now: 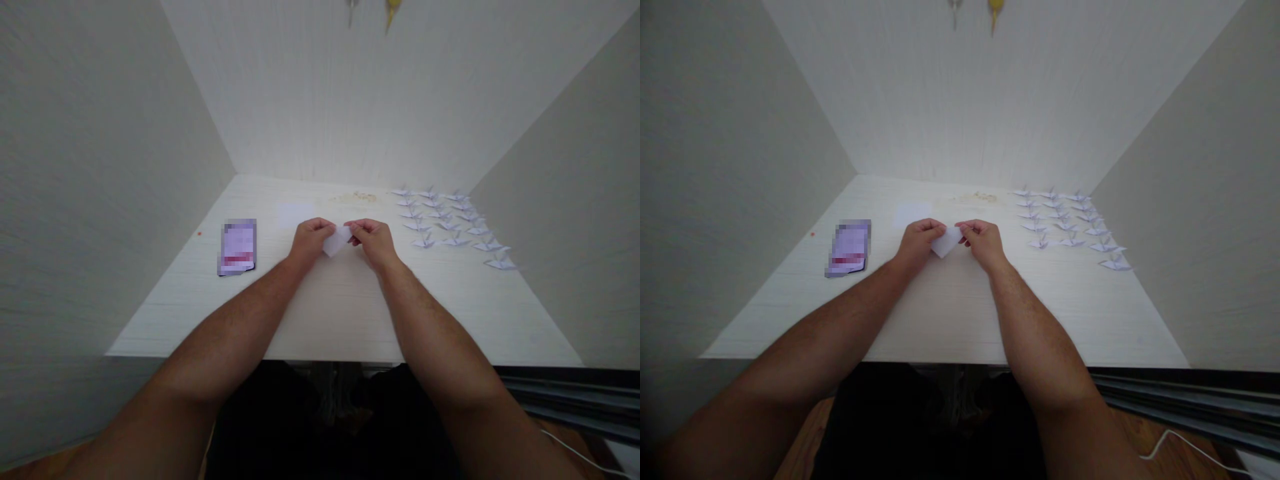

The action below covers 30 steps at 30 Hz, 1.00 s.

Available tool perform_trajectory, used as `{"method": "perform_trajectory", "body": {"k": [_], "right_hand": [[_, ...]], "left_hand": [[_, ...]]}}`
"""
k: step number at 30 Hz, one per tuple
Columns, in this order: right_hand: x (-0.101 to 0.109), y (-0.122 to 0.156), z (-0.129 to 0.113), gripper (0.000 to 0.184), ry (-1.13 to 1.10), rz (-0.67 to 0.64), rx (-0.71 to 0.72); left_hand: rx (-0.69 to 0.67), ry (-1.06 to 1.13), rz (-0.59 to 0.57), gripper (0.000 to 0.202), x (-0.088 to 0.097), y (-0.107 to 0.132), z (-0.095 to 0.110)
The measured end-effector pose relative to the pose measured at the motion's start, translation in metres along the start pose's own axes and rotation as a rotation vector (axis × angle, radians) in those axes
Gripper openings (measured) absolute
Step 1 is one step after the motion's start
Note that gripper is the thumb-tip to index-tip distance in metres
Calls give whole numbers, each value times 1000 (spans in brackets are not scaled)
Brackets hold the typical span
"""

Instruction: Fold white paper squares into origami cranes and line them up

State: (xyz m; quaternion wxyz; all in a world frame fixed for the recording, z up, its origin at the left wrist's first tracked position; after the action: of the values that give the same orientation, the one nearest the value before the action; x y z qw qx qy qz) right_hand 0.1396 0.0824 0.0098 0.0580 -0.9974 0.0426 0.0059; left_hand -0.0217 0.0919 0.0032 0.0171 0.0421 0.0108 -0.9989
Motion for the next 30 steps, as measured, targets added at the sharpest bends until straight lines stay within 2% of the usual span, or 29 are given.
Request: {"method": "perform_trajectory", "body": {"k": [3,6,11,15,17,20,23,26,30], "right_hand": [[0,0,3,23,-47,13,-35],[-2,1,6,22,-146,8,-74],[-11,6,11,18,-224,-61,-175],[-17,9,14,21,-157,-123,-213],[-13,6,15,22,-107,-91,-200],[-2,-1,15,43,-140,11,-174],[4,-5,11,60,-206,30,-130],[6,-3,-1,46,-150,6,-30],[6,4,-10,25,69,-5,31]], "left_hand": [[46,156,-86,16,-6,0,0],[64,269,-173,25,-12,2,2],[-30,186,-196,23,-12,5,7],[-111,137,-176,18,-10,4,13],[-140,113,-162,16,-9,4,16],[-156,31,-116,12,-7,3,18],[-158,-41,-71,10,-4,4,19],[-162,-91,-58,9,-4,6,21],[-129,-144,-94,11,-7,8,19]]}}
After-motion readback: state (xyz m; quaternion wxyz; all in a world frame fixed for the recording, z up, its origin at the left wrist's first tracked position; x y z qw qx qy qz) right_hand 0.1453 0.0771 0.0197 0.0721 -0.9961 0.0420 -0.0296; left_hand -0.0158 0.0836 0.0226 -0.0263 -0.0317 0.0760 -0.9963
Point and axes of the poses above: each hand's wrist, its own y-axis away from the middle knuckle, its own x-axis out of the back of the hand, z = x × y, the point moved 8 cm from there along -y, towards the middle knuckle, and after that the axes turned 3 degrees about z, right-handed, at the moved point
